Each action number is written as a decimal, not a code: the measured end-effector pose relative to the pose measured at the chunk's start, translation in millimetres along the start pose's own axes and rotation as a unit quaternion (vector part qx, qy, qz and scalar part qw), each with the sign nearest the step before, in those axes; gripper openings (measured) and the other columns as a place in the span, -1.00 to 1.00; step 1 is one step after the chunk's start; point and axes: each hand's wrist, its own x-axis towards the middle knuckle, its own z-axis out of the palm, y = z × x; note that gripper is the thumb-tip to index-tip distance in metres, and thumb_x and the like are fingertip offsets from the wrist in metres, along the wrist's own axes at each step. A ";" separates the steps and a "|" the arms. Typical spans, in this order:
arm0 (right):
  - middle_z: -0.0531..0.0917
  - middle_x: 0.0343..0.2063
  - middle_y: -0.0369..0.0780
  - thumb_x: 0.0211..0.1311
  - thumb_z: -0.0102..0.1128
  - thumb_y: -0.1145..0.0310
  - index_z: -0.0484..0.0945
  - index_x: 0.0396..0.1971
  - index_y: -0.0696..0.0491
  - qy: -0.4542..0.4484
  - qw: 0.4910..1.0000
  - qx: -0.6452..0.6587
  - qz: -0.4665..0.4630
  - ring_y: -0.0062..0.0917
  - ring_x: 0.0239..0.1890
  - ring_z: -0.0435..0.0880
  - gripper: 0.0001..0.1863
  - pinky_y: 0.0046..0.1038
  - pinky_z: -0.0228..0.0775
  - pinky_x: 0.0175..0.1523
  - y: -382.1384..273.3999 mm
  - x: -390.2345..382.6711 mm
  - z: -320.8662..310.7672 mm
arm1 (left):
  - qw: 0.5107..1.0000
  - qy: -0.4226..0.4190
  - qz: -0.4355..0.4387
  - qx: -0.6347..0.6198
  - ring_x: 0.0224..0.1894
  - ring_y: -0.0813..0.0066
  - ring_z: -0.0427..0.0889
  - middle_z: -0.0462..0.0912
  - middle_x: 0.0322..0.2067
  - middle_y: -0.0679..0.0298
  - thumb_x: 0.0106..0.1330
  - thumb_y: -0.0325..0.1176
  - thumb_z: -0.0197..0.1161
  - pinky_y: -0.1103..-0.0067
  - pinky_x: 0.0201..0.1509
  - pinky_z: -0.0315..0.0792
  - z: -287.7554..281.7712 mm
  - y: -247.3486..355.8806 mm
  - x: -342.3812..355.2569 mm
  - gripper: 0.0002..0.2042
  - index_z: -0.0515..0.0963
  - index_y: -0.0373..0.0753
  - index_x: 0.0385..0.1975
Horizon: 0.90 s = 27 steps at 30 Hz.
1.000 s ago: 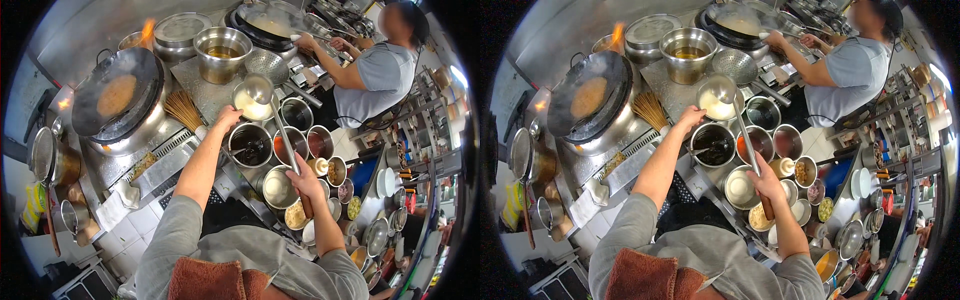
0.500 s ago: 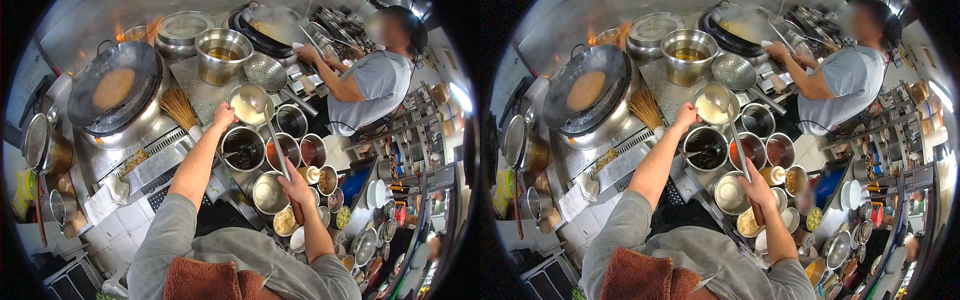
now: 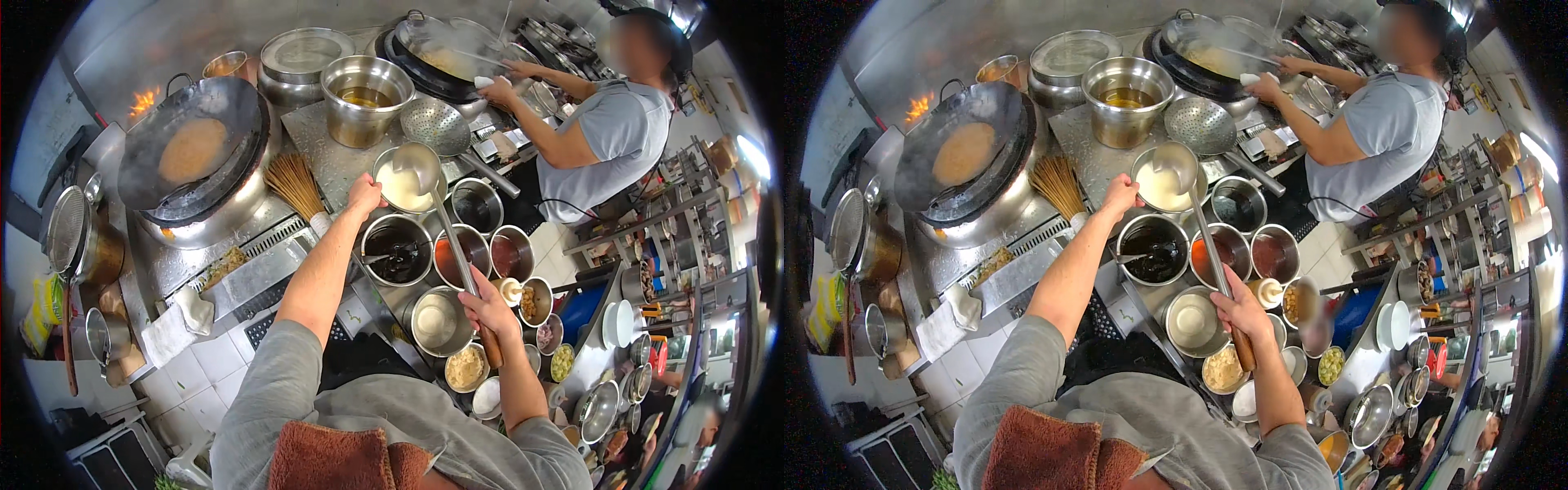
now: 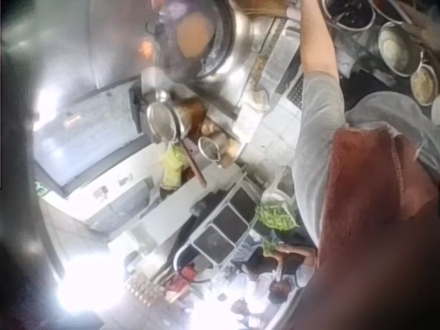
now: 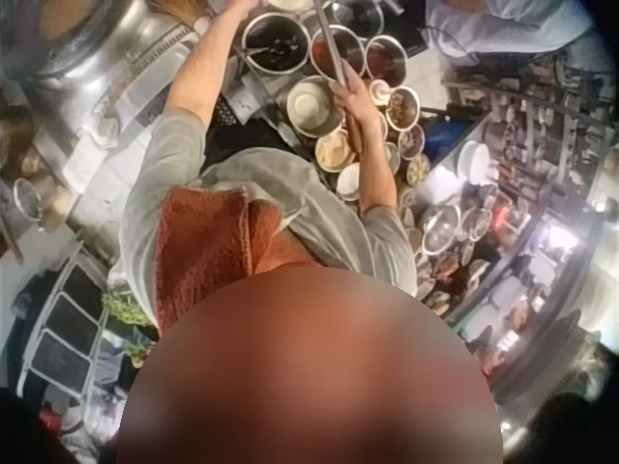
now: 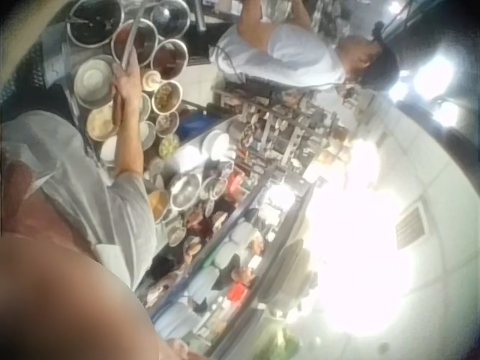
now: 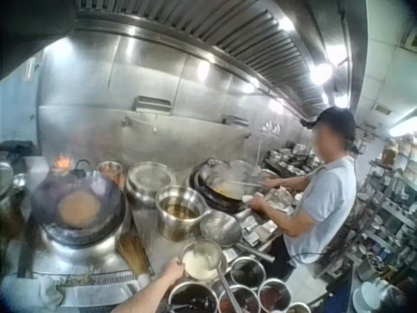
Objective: The person cooks food in a wok over a high flame, adding sauces and ingredients, stirring with a ladle, and transferring cooked food into a bowl. They then clean the wok with a brush and water before adding oil and tofu to begin a new dish.
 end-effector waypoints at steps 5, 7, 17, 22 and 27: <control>0.30 -0.62 -0.37 0.13 0.00 0.53 -0.03 0.26 -0.04 -0.022 0.989 0.143 0.023 -0.78 -0.74 0.20 -0.31 -0.71 0.05 -0.76 -1.3 -6.8 -7.2 | 1.000 -0.006 -0.009 -0.003 -0.59 0.40 0.54 0.44 -0.50 0.16 0.23 -0.45 0.03 0.55 -0.58 0.50 -1.5 1.0 -1.3 -0.88 0.26 -0.33 -0.38; 0.28 -0.62 -0.36 0.14 -0.01 0.52 0.02 0.24 -0.06 -0.028 0.978 0.204 0.036 -0.81 -0.76 0.17 -0.35 -0.75 0.03 -0.76 2.6 -11.5 -10.8 | 0.999 -0.014 -0.027 -0.041 -0.49 0.38 0.56 0.45 -0.44 0.12 0.24 -0.43 0.02 0.54 -0.50 0.52 -3.4 -0.5 -3.5 -0.86 0.27 -0.34 -0.31; 0.29 -0.61 -0.35 0.10 0.05 0.47 -0.01 0.25 -0.05 0.016 0.979 0.204 -0.023 -0.80 -0.78 0.18 -0.31 -0.74 0.05 -0.81 -3.2 -31.3 12.5 | 0.974 -0.107 0.137 0.143 -0.35 0.54 0.54 0.56 -0.34 0.21 0.25 -0.29 0.06 0.64 -0.25 0.42 -70.6 -11.5 -96.3 -0.72 0.39 -0.35 -0.16; 0.31 -0.59 -0.34 0.10 0.04 0.49 0.02 0.24 -0.03 0.082 0.974 0.208 -0.040 -0.80 -0.78 0.19 -0.32 -0.75 0.03 -0.80 -12.0 -38.5 38.8 | 0.973 -0.223 0.043 0.047 -0.33 0.63 0.52 0.56 -0.39 0.29 0.28 -0.36 0.06 0.67 -0.23 0.40 -144.6 0.6 -209.7 -0.80 0.41 -0.33 -0.18; 0.34 -0.59 -0.36 0.10 0.04 0.50 0.00 0.24 0.02 0.123 0.967 0.216 -0.048 -0.78 -0.75 0.19 -0.32 -0.71 0.06 -0.78 -20.6 -39.7 66.1 | 0.982 -0.190 0.010 0.018 -0.27 0.58 0.53 0.54 -0.31 0.28 0.26 -0.44 0.07 0.67 -0.16 0.42 -220.3 -9.0 -264.7 -0.83 0.42 -0.33 -0.20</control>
